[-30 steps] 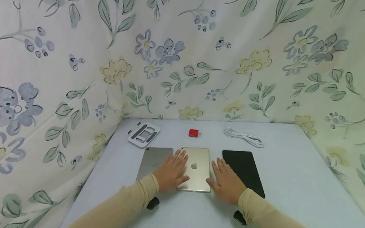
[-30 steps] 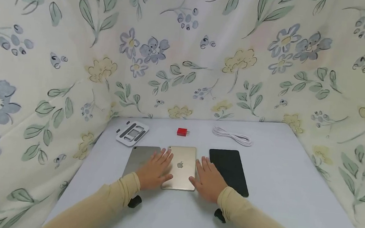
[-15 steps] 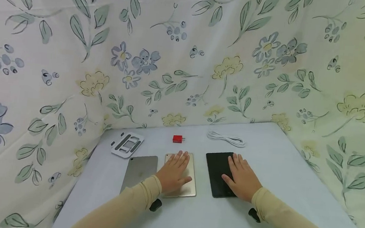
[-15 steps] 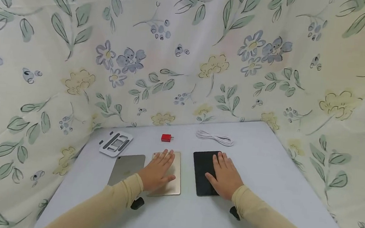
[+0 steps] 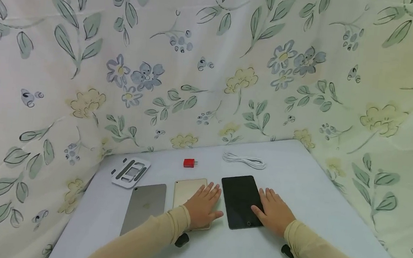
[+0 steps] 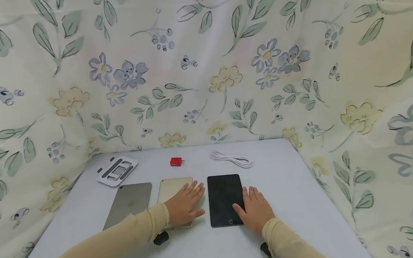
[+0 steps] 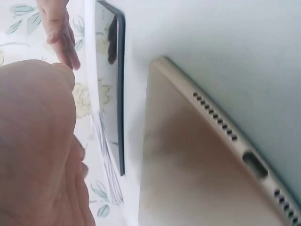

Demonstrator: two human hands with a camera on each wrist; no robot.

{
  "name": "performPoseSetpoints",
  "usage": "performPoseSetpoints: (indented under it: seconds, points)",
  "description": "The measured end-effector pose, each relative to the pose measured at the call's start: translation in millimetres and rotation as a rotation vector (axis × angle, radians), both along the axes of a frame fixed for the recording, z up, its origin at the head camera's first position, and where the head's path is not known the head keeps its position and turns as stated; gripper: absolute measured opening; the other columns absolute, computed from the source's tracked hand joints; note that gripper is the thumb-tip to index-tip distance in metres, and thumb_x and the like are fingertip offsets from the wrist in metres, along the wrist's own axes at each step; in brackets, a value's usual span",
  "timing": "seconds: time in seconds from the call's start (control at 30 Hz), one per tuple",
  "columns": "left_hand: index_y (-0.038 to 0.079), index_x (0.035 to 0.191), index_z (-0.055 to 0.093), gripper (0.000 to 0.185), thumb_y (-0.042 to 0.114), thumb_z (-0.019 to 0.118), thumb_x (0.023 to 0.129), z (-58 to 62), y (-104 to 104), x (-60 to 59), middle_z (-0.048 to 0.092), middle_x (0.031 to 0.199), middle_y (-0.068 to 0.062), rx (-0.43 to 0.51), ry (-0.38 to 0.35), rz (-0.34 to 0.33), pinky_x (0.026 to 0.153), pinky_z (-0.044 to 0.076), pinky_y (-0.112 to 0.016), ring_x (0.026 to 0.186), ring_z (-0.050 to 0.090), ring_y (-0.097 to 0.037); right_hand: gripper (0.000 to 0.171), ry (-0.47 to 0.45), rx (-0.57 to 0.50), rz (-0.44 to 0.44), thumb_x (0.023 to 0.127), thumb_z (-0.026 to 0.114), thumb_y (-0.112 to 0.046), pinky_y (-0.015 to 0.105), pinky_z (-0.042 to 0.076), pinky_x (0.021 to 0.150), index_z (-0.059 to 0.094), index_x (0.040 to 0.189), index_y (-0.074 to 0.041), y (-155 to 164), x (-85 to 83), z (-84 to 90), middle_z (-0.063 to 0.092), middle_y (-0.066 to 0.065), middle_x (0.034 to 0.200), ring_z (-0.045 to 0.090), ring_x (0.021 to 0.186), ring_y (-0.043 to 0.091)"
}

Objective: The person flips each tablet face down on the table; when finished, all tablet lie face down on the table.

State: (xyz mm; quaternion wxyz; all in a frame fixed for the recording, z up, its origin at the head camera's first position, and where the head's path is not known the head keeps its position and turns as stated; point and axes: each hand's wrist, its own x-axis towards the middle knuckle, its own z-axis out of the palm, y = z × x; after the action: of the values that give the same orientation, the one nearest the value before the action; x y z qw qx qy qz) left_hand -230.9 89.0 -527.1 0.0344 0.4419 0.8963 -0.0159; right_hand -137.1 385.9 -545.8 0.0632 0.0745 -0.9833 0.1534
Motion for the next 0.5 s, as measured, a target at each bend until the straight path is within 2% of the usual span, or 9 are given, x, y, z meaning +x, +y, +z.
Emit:
performPoseSetpoints:
  seconds: [0.1,0.2,0.4,0.5]
  points:
    - [0.006,0.169,0.031,0.084,0.066,0.036,0.11,-9.5,2.5,4.2,0.024,0.176,-0.01,-0.032,-0.016,-0.009,0.13,0.013,-0.048,0.163,0.014,-0.029,0.084,-0.058,-0.034,0.002,0.111,0.049,-0.055,0.065,0.028,0.121,0.042,0.155,0.015,-0.5,0.7,-13.0,0.041,0.037,0.158,0.036,0.149,0.054]
    - [0.006,0.167,0.037,0.078,0.061,0.037,0.112,-14.7,5.9,8.4,0.032,0.173,-0.009,-0.045,-0.046,-0.035,0.13,0.017,-0.046,0.162,0.02,-0.028,0.085,-0.121,-0.082,-0.004,0.111,0.045,-0.058,0.065,0.028,0.122,0.04,0.156,0.015,-1.6,1.4,-16.4,0.041,0.035,0.159,0.035,0.15,0.053]
    - [0.005,0.162,0.046,0.068,0.053,0.034,0.115,-13.8,14.4,8.6,0.04,0.168,-0.01,-0.053,-0.02,-0.096,0.128,0.023,-0.041,0.159,0.028,-0.027,0.082,-0.188,-0.213,-0.049,0.112,0.044,-0.057,0.063,0.029,0.122,0.038,0.16,0.01,-5.0,-3.2,-4.7,0.043,0.029,0.162,0.035,0.152,0.048]
    - [0.004,0.16,0.048,0.068,0.053,0.033,0.115,-9.9,19.5,6.3,0.043,0.167,-0.011,-0.069,0.004,-0.117,0.127,0.025,-0.039,0.158,0.031,-0.027,0.082,-0.235,-0.355,-0.085,0.112,0.045,-0.056,0.063,0.028,0.122,0.035,0.162,0.009,-4.5,-4.8,3.0,0.04,0.03,0.163,0.035,0.152,0.049]
